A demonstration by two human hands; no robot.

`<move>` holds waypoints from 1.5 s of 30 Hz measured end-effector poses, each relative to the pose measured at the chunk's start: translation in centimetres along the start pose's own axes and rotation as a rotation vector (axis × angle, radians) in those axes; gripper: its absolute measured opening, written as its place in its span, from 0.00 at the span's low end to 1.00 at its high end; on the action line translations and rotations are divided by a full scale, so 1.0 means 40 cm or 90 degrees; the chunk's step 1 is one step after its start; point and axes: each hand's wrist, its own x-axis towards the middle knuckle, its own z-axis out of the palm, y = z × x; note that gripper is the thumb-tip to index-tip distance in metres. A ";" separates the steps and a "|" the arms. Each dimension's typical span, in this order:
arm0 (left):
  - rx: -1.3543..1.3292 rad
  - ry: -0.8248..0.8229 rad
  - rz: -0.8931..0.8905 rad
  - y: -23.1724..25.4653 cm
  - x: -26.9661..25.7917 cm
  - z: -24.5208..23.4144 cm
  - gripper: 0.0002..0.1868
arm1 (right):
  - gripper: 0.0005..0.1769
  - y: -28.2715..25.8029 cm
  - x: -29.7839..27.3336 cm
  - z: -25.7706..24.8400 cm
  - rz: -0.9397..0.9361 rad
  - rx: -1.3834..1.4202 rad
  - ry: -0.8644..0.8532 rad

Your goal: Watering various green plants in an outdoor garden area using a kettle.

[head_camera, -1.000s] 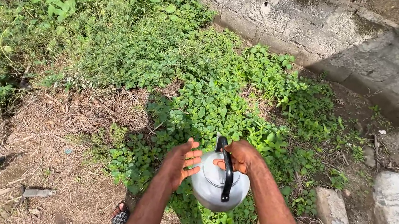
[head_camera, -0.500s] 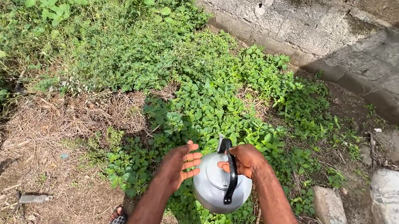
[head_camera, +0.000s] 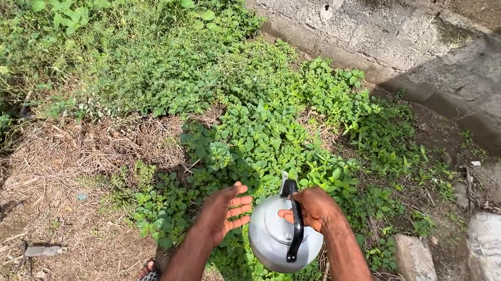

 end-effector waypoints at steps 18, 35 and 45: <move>-0.001 0.023 -0.009 -0.016 -0.008 -0.026 0.26 | 0.12 -0.041 0.017 0.086 -0.006 -0.109 -0.073; 0.088 -0.206 0.144 -0.016 0.025 0.133 0.24 | 0.06 -0.034 -0.019 0.104 -0.143 -0.106 -0.145; 0.157 -0.128 0.114 -0.050 0.021 0.072 0.18 | 0.07 0.024 -0.056 0.172 -0.091 -0.027 -0.077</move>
